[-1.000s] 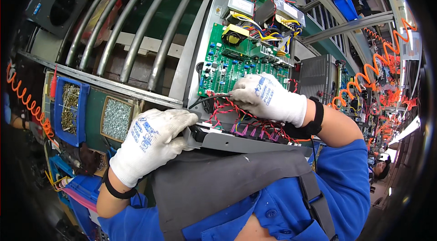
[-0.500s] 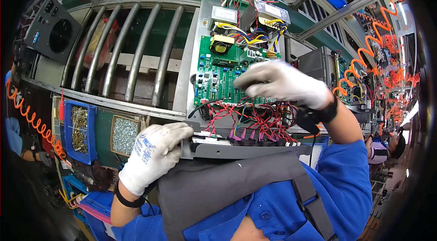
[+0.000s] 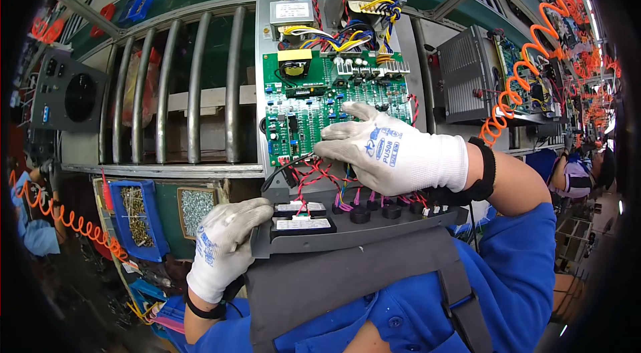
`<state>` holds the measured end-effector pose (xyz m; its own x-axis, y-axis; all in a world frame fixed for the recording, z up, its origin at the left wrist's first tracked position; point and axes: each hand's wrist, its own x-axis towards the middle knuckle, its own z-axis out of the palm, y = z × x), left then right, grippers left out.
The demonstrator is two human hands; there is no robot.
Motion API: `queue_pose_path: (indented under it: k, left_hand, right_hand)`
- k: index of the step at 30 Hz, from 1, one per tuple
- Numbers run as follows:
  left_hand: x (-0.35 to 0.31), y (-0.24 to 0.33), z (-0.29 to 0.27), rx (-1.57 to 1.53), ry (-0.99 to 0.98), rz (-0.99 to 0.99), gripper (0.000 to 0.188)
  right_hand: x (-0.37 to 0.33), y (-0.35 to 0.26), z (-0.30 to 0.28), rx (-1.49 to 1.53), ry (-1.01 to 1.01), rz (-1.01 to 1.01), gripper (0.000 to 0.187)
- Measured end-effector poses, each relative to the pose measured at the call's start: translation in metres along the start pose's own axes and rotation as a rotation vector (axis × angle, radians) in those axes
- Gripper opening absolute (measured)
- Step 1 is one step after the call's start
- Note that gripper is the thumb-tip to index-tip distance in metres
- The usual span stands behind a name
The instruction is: Assembling and wiring an electronic control unit on a factory assembly line.
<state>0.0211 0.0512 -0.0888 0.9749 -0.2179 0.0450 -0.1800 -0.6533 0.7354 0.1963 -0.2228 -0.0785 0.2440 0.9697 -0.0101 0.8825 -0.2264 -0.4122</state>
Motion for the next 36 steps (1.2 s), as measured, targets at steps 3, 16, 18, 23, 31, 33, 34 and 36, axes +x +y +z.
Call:
queue_pose_path:
  k: [3, 16, 18, 23, 31, 33, 34, 36]
  left_hand:
    - [0.003, 0.001, 0.001, -0.030, 0.041, -0.017, 0.038]
    - [0.002, 0.007, 0.005, -0.018, 0.052, -0.002, 0.028]
    - [0.000, 0.006, 0.006, -0.030, 0.042, -0.015, 0.028]
    - [-0.002, 0.007, 0.009, 0.010, 0.079, 0.020, 0.029]
    - [-0.006, 0.009, 0.018, -0.088, 0.141, -0.041, 0.028]
    - [-0.008, 0.008, 0.021, -0.188, 0.164, -0.090, 0.025]
    - [-0.009, 0.007, 0.023, -0.232, 0.175, -0.124, 0.026]
    - [-0.011, 0.004, 0.025, -0.145, 0.158, -0.064, 0.032]
  right_hand:
    - [0.002, -0.004, 0.000, -0.042, -0.024, 0.008, 0.045]
    - [-0.045, 0.018, -0.078, 0.229, 0.277, 0.164, 0.042]
    - [-0.059, 0.010, -0.084, 0.229, 0.251, 0.170, 0.041]
    - [-0.059, -0.020, -0.054, 0.504, -0.055, 0.146, 0.056]
    - [-0.095, -0.070, -0.083, 0.201, -0.397, 0.310, 0.069]
    - [-0.093, -0.065, -0.084, 0.220, -0.301, 0.304, 0.066]
    - [-0.090, -0.062, -0.082, 0.233, -0.294, 0.319, 0.064]
    - [-0.082, -0.060, -0.082, 0.166, -0.253, 0.325, 0.049]
